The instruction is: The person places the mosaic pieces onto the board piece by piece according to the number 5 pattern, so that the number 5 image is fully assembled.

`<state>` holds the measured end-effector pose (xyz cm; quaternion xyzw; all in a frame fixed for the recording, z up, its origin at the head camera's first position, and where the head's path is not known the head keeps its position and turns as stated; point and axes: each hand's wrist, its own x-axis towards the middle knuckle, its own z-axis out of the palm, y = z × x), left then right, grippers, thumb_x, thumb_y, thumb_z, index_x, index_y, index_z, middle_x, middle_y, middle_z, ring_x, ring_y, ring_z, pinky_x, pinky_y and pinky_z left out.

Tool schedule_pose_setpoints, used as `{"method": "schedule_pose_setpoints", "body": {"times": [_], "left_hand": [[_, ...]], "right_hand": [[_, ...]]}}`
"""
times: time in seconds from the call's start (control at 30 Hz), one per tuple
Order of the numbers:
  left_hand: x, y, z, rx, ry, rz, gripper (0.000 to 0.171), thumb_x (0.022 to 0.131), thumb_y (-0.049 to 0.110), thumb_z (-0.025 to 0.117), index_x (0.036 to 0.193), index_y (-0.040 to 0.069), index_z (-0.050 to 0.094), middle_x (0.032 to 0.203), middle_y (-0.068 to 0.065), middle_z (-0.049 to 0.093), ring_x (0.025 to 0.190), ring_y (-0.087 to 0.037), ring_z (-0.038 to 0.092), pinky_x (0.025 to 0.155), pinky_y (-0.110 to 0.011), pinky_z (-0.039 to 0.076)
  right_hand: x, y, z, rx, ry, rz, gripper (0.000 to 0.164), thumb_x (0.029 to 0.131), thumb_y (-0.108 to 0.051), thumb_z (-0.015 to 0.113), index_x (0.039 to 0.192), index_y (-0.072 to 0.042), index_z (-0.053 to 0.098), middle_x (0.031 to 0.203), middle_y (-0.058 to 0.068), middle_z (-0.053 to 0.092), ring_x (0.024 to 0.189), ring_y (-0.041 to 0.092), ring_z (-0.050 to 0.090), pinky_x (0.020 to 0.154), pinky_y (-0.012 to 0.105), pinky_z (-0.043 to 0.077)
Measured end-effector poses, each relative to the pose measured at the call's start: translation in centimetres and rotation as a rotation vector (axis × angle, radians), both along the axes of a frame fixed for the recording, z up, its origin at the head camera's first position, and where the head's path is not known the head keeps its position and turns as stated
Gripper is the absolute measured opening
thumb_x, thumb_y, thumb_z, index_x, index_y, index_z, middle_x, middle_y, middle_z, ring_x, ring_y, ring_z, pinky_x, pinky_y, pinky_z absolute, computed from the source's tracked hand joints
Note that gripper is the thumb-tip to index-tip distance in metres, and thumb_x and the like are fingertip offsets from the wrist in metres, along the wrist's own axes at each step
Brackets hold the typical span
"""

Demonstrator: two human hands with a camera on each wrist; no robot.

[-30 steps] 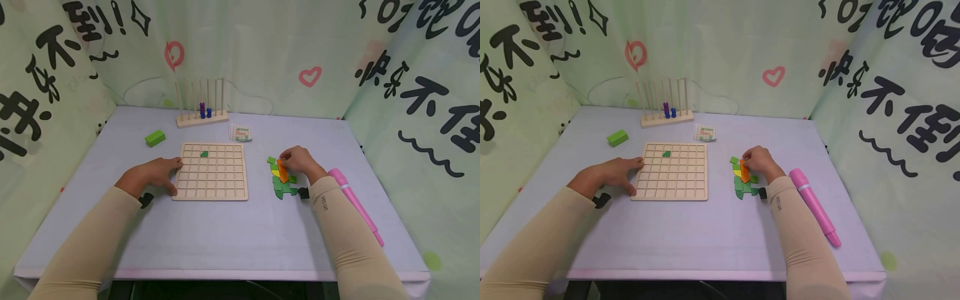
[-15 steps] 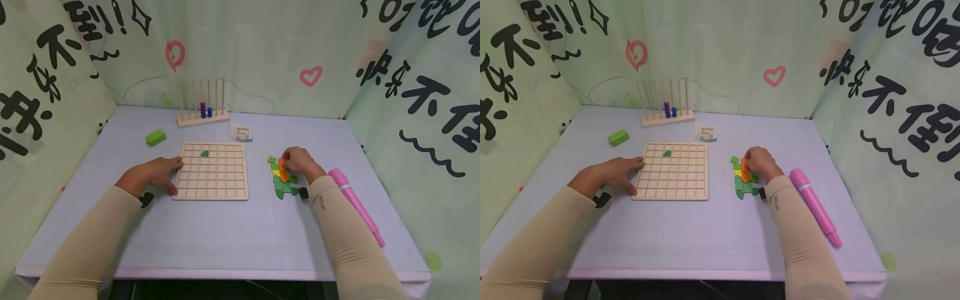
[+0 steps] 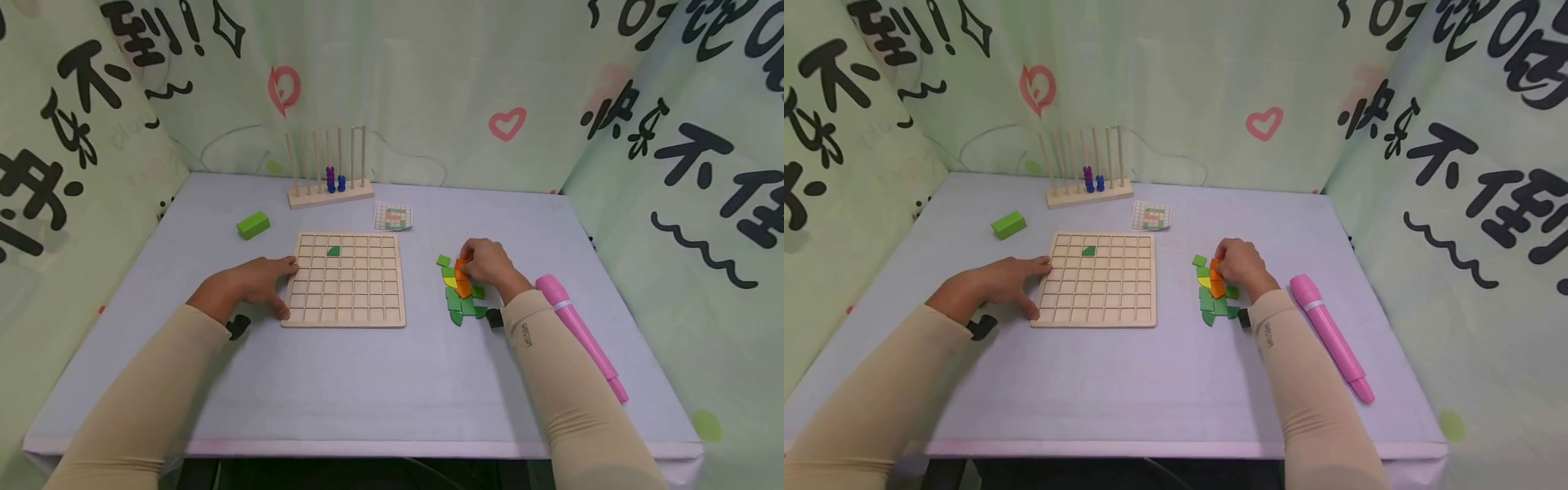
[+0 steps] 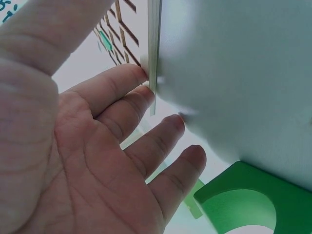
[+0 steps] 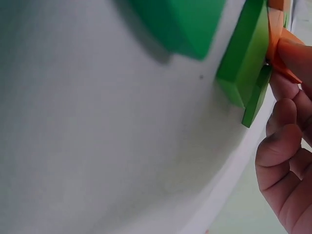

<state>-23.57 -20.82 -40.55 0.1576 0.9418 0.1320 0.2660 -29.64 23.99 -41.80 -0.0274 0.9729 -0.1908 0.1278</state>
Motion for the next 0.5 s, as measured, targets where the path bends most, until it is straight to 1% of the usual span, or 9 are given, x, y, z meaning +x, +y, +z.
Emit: {"method": "schedule_pose_setpoints", "body": {"times": [0.17,0.27,0.4,0.5], "left_hand": [[0.0,0.0,0.0,0.003,0.014,-0.004,0.106,0.078,0.035,0.092,0.161,0.003,0.035,0.173,-0.014,0.019,0.155,-0.05,0.023,0.123,-0.062,0.028],[0.1,0.0,-0.1,0.012,0.012,-0.003,0.106,0.078,0.035,0.092,0.161,0.002,0.034,0.173,-0.015,0.019,0.155,-0.049,0.022,0.123,-0.062,0.028],[0.1,0.1,-0.1,0.014,0.009,-0.006,0.106,0.079,0.035,0.092,0.161,0.002,0.034,0.173,-0.015,0.019,0.155,-0.049,0.022,0.123,-0.061,0.028],[0.2,0.1,0.0,0.01,0.011,-0.004,0.107,0.078,0.036,0.093,0.161,0.002,0.035,0.173,-0.015,0.019,0.155,-0.049,0.022,0.123,-0.061,0.029]], "right_hand": [[0.3,0.0,0.2,-0.034,0.006,0.009,0.013,0.099,-0.006,0.062,0.112,-0.004,0.062,0.111,0.016,0.062,0.105,0.034,0.054,0.097,0.046,0.05],[0.3,0.0,0.4,-0.067,-0.011,0.011,0.014,0.101,-0.007,0.06,0.114,-0.003,0.061,0.113,0.016,0.061,0.105,0.034,0.054,0.096,0.045,0.051],[0.2,-0.1,0.9,-0.137,-0.05,-0.012,0.02,0.101,-0.013,0.063,0.118,-0.003,0.06,0.113,0.016,0.059,0.103,0.032,0.055,0.088,0.039,0.052],[0.0,-0.7,1.2,-0.185,-0.08,-0.027,0.024,0.099,-0.015,0.062,0.12,-0.003,0.06,0.113,0.015,0.058,0.099,0.03,0.056,0.081,0.034,0.051]]}}
